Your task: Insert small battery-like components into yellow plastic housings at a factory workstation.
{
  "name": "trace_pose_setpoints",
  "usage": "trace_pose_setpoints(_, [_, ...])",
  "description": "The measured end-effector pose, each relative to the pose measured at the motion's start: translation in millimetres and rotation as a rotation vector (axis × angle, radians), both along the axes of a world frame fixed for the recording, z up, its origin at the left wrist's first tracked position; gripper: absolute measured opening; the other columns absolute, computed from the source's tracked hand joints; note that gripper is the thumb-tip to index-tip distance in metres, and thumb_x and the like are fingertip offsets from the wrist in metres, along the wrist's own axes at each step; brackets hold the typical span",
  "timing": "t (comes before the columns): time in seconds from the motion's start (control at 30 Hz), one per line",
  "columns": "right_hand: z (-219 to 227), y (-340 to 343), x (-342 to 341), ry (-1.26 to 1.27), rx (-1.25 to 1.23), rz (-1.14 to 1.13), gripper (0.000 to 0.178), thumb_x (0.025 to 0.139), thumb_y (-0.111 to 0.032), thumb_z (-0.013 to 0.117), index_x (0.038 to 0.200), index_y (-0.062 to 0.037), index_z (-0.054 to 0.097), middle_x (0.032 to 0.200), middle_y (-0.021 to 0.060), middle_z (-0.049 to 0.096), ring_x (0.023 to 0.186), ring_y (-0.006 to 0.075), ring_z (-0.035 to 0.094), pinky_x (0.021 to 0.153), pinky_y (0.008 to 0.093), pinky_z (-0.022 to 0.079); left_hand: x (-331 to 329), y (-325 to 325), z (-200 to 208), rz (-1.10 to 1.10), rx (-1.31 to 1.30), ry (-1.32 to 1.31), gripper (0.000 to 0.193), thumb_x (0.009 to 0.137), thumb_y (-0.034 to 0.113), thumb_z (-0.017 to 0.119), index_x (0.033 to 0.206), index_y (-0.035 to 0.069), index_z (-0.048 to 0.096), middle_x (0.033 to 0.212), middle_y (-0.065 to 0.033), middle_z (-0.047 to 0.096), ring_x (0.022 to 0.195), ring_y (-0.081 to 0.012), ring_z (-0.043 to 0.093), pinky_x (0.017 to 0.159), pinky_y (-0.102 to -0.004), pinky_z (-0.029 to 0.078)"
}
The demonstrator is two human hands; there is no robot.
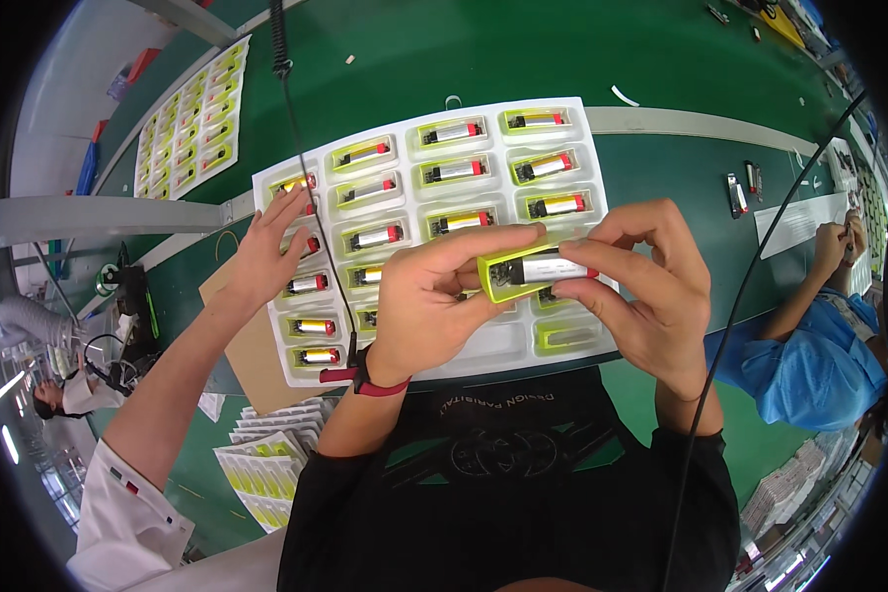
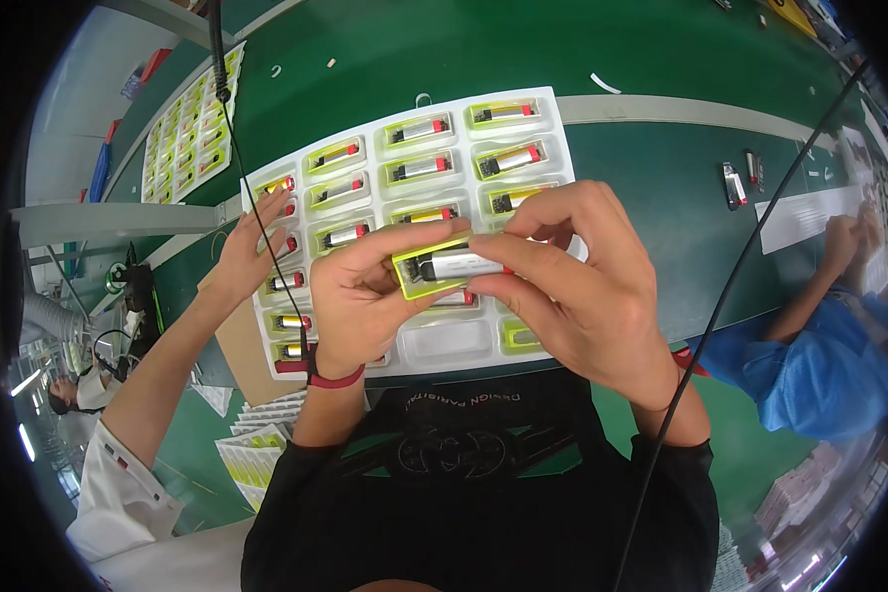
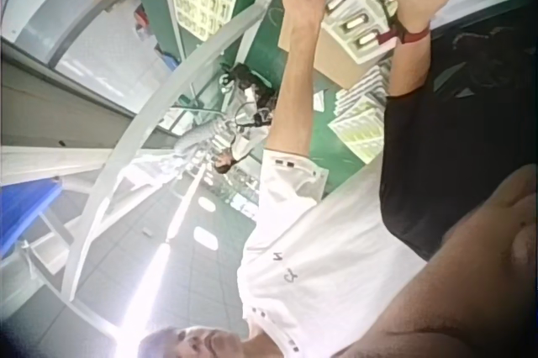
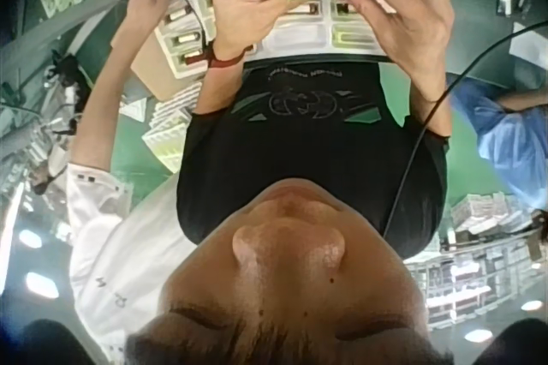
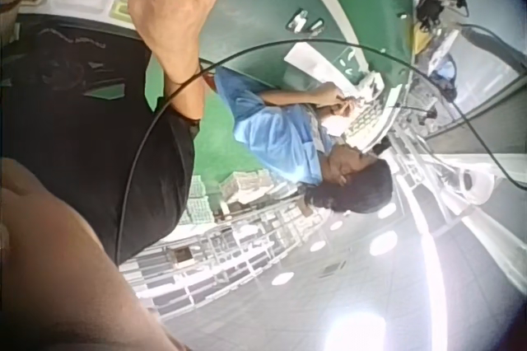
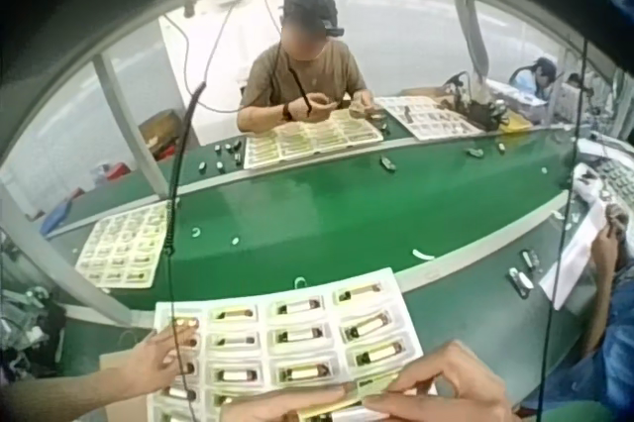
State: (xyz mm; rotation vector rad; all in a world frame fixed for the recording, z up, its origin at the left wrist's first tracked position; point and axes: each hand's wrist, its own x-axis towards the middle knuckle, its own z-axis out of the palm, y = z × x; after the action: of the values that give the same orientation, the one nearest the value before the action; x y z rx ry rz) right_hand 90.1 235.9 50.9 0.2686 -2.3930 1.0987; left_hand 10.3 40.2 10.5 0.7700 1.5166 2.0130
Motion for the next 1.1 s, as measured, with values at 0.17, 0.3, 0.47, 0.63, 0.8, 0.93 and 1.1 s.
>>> trace_pose_setpoints(0.17, [-7,-7,3,-0.108,-0.138,-0.039,0.031,0.072,-0.002,0.079,0.102,-0.0031,0.073,0.099,0.007,0.056,0.078,0.0166,0.055,0.062,0.0284,0.045,1,3,-1,0.015,-0.017,-0.043,0.045,0.082,-0.016,0.063,0.126,-0.003,0.059,0.125,-0.0164,0.063,0.108,-0.0209,0.065,0.091,-0.0304,0.056])
trace_pose_setpoints(0.3, [-18,-7,2,-0.118,-0.203,-0.097,0.033,0.079,0.0,0.074,0.111,-0.0006,0.07,0.105,0.0089,0.056,0.08,0.0128,0.054,0.064,0.0255,0.046,2,2,-3,0.02,-0.022,-0.062,0.045,0.083,-0.016,0.062,0.125,-0.003,0.059,0.126,-0.0168,0.063,0.105,-0.0203,0.066,0.087,-0.0295,0.058])
trace_pose_setpoints(0.47, [-23,-12,1,-0.595,-0.905,-0.071,0.033,0.084,-0.006,0.074,0.115,-0.0018,0.066,0.094,0.0057,0.066,0.075,0.0085,0.06,0.065,0.0241,0.049,3,3,1,0.035,-0.049,-0.081,0.039,0.085,-0.011,0.063,0.123,-0.003,0.061,0.122,-0.0141,0.064,0.102,-0.0184,0.067,0.082,-0.0278,0.059])
trace_pose_setpoints(0.63, [-33,-7,5,-0.456,-0.529,-0.056,0.031,0.082,-0.009,0.076,0.11,0.0009,0.067,0.092,0.0069,0.068,0.079,0.0133,0.065,0.067,0.0258,0.051,4,2,-5,0.086,-0.326,0.027,0.033,0.091,0.003,0.067,0.123,0.001,0.062,0.103,-0.0075,0.07,0.087,-0.0068,0.063,0.072,-0.0226,0.053])
trace_pose_setpoints(0.8, [-46,3,8,-0.319,-0.063,0.104,0.026,0.082,-0.013,0.073,0.102,0.0007,0.063,0.086,0.0161,0.063,0.074,0.035,0.064,0.066,0.042,0.052,7,-3,-10,0.012,-0.488,0.066,0.028,0.091,0.004,0.067,0.118,-0.001,0.064,0.095,-0.0075,0.072,0.079,-0.0078,0.065,0.069,-0.0225,0.054])
trace_pose_setpoints(0.93, [-63,0,13,-0.396,0.067,0.122,0.022,0.086,-0.016,0.068,0.097,-0.0001,0.058,0.082,0.015,0.06,0.073,0.0361,0.064,0.063,0.0435,0.052,9,1,-17,-0.019,-0.575,0.079,0.023,0.092,0.004,0.066,0.114,-0.001,0.065,0.087,-0.0088,0.072,0.076,-0.0086,0.065,0.067,-0.0224,0.054])
trace_pose_setpoints(1.1, [-86,-11,7,-0.304,-0.117,-0.007,0.021,0.087,-0.014,0.068,0.102,-0.001,0.061,0.086,0.013,0.061,0.071,0.0296,0.064,0.061,0.0376,0.051,13,4,-36,0.149,-0.573,0.209,0.021,0.091,0.002,0.064,0.112,0.0,0.066,0.089,-0.0088,0.071,0.076,-0.0079,0.064,0.061,-0.0221,0.051])
